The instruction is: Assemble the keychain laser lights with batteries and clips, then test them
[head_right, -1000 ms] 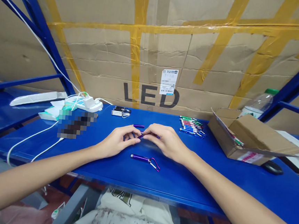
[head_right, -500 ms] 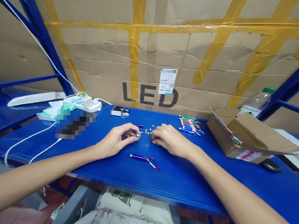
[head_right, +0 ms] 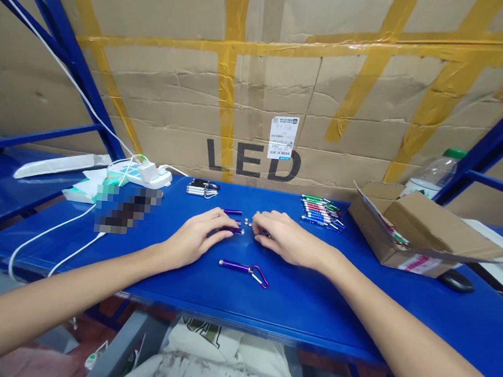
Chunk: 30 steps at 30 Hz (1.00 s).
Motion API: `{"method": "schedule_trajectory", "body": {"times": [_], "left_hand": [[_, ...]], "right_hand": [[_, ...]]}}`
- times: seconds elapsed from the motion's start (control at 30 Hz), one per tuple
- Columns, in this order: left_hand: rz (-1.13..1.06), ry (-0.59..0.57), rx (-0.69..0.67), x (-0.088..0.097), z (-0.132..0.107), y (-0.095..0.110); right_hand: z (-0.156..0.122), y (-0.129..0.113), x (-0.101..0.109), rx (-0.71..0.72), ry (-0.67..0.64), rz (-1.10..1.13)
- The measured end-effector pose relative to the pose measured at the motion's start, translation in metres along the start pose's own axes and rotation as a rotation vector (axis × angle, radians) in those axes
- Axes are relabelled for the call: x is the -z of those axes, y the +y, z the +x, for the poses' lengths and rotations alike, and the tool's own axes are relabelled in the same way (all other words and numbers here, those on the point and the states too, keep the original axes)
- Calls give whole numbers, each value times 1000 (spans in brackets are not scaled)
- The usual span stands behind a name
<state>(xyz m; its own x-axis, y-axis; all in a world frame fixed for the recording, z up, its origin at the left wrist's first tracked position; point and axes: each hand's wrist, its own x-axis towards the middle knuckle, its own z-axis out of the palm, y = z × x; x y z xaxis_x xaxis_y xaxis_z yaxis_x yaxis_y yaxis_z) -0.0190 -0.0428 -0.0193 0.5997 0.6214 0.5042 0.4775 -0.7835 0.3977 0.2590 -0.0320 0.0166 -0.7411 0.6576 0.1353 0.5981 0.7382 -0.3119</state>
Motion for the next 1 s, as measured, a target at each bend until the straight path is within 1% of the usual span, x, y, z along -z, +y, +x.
{"method": "schedule_trajectory", "body": {"times": [0.13, 0.23, 0.37, 0.57, 0.73, 0.9, 1.0], "left_hand": [[232, -78, -28, -2, -1, -1], [292, -106, -30, -2, -1, 1], [325, -96, -56, 0, -1, 1], [443, -51, -159, 1, 0, 0], [451, -55, -133, 1, 2, 2], [356, -106, -128, 1, 2, 2], [301, -61, -92, 3, 2, 2]], "right_hand": [[1, 3, 2, -61, 5, 18], [2, 5, 1, -54, -16, 26], [3, 5, 1, -20, -29, 63], [5, 9, -2, 79, -22, 83], [6, 12, -4, 66, -6, 77], [5, 11, -3, 72, -2, 69], [6, 11, -2, 79, 5, 83]]}}
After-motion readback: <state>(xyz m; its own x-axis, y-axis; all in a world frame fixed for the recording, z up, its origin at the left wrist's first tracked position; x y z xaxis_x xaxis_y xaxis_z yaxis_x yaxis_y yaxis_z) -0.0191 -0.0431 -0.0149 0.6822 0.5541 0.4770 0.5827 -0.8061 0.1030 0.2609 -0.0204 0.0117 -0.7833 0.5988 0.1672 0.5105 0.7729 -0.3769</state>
